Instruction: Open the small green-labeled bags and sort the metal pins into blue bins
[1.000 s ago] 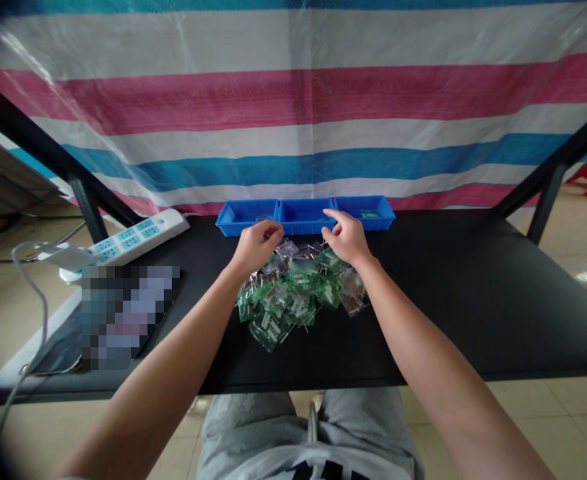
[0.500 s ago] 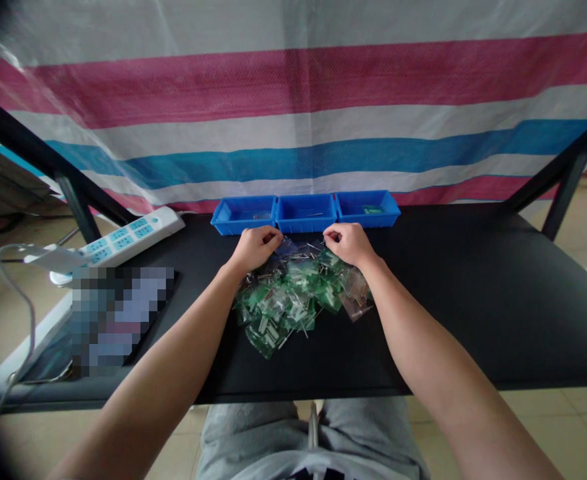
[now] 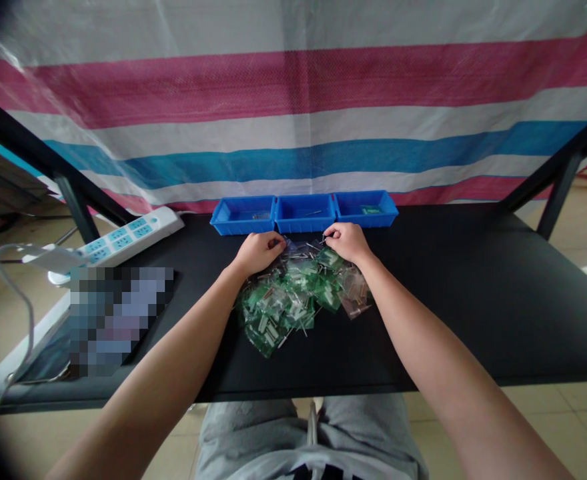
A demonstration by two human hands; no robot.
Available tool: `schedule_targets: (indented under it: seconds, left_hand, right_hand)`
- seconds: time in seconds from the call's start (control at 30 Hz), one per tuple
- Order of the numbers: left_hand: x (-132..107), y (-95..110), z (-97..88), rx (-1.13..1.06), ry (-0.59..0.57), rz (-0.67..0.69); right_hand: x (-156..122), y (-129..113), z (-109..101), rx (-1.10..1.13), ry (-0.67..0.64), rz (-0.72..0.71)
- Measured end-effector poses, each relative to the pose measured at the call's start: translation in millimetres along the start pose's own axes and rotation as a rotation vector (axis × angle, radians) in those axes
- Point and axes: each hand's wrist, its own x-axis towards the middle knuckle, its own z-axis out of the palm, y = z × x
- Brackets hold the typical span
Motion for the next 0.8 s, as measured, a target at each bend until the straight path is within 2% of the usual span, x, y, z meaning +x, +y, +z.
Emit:
schedule_targets:
  seconds: [0.17,0.33,0.5,0.57,0.67,0.8]
  left_hand:
    - [0,-1,1.1,-0.004,0.005,0.008]
    - [-2,0,0.6,0.046,0.021,0.019]
    - [-7,6,-1.8,0.178,0.245,0.049]
    - [-8,8,-1.8,0.190,0.284,0.089]
    - [-11,12,-1.4,0.149,0.237,0.149]
    - [-14,21,-2.3,0.095,0.161,0.300]
  right_hand:
    - [-1,2,0,-0.036,-0.026,-0.032]
    - [-1,5,0,-0.154,-0.015,-0.204]
    - [-2,1,1,-0.276,-0.049,-0.212]
    - [-4,-1,2,-0.297,-0.070,-0.204]
    - [-9,-5,3,-0.270,-0.044,-0.228]
    - [-18,-14,1,-0.108,0.020,-0.327]
